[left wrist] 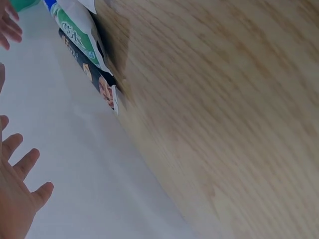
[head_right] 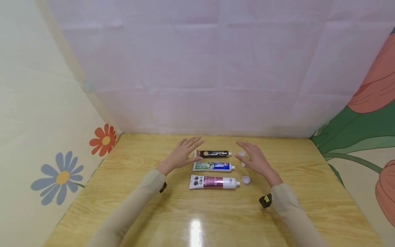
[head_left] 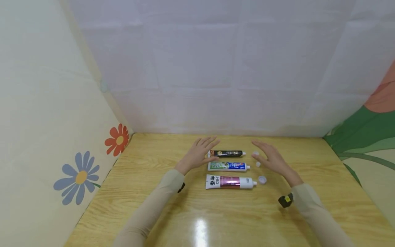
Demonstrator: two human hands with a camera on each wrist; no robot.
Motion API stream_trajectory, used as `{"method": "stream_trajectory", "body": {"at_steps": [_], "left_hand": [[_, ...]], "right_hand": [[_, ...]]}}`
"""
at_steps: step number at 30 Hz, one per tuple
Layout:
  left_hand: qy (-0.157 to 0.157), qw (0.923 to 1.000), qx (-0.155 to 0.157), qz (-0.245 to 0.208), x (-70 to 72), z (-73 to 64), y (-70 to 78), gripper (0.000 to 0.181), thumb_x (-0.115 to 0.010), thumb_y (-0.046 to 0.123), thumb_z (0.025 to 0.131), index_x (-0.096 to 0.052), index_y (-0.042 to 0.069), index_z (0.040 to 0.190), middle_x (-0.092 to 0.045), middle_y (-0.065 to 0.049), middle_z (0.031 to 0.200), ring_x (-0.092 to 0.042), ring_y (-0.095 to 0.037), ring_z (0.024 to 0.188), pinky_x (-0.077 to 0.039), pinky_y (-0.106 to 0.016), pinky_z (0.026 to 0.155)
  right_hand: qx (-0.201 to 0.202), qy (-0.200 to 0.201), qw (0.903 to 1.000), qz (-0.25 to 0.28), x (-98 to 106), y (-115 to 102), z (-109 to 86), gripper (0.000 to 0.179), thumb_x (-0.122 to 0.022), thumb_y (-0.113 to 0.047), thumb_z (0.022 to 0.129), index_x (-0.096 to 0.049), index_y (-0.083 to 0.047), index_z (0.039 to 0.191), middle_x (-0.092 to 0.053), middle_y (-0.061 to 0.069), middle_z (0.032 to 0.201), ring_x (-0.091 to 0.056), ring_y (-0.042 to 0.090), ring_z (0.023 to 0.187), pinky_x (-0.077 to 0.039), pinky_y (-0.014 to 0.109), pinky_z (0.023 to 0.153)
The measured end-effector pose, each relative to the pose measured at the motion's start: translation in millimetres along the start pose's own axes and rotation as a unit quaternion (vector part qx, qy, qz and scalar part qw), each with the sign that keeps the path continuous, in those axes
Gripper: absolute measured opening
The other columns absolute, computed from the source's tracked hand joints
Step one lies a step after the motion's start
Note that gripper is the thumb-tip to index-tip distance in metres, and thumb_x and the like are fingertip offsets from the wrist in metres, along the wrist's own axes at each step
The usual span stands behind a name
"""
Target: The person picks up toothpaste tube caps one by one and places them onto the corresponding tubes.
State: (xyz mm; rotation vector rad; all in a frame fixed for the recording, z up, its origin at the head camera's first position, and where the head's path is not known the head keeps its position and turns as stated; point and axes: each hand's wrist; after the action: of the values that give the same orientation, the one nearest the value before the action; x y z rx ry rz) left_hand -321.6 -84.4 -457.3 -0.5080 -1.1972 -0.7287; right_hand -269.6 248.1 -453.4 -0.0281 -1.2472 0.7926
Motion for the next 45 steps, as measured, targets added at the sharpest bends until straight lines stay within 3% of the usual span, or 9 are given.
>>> {"method": "stream_trajectory", "body": {"at_steps": [14,22,28,34,45], "left_hand": [[-0.018,0.9996,0.008,-0.02,-8.3,10.9,-11.7,0.073,-0.045,0.056,0.09,-0.021,0.02,0.148,-0.023,-0.004,0.153,-0.025,-0.025,0.138,-0.015,-0.048,0.113],[-0.018,0.999,0.015,-0.038,-10.4,14.1,-16.3,0.069,-0.053,0.048,0.09,-0.029,0.014,0.145,-0.031,-0.009,0.149,-0.03,-0.027,0.135,-0.019,-0.049,0.112],[-0.051,0.9973,0.024,-0.047,-16.1,16.9,-18.5,0.067,-0.048,0.049,0.092,-0.027,0.015,0.146,-0.033,-0.01,0.148,-0.032,-0.029,0.134,-0.022,-0.05,0.111],[-0.083,0.9943,0.031,-0.059,-20.2,18.4,-20.7,0.068,-0.045,0.052,0.092,-0.026,0.015,0.146,-0.032,-0.01,0.148,-0.031,-0.028,0.135,-0.025,-0.052,0.109],[-0.127,0.9896,0.039,-0.056,-28.6,20.3,-25.1,0.069,-0.044,0.053,0.092,-0.024,0.019,0.147,-0.029,-0.007,0.15,-0.028,-0.027,0.136,-0.024,-0.051,0.11]], "right_hand": [[-0.031,-0.009,0.9992,0.022,-4.9,9.9,7.2,0.053,-0.055,-0.025,0.094,-0.037,-0.008,0.14,-0.041,0.022,0.138,-0.037,0.042,0.125,-0.026,0.062,0.102],[-0.046,-0.019,0.9986,0.015,-4.3,15.4,14.4,0.05,-0.054,-0.025,0.094,-0.039,-0.005,0.138,-0.041,0.024,0.137,-0.037,0.042,0.125,-0.027,0.063,0.101],[-0.062,-0.021,0.9978,0.01,-4.2,17.8,13.8,0.05,-0.055,-0.025,0.094,-0.041,-0.004,0.136,-0.044,0.025,0.133,-0.044,0.043,0.116,-0.034,0.063,0.095],[-0.083,-0.029,0.9961,0.01,-9.9,27.1,11.3,0.049,-0.056,-0.028,0.093,-0.045,-0.004,0.134,-0.049,0.023,0.124,-0.052,0.037,0.102,-0.045,0.055,0.083],[-0.109,-0.047,0.9925,0.028,-15.3,34.5,11.3,0.052,-0.059,-0.03,0.091,-0.046,-0.004,0.134,-0.052,0.022,0.117,-0.052,0.034,0.097,-0.046,0.047,0.077]]}}
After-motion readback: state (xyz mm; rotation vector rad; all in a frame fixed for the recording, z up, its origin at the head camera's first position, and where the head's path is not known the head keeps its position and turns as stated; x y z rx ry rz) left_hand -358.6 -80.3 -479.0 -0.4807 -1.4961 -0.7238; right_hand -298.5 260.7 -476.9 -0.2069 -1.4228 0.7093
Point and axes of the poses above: each hand's wrist, its own z-axis towards the middle knuckle, its own x-axis out of the back of the hand, y = z × x
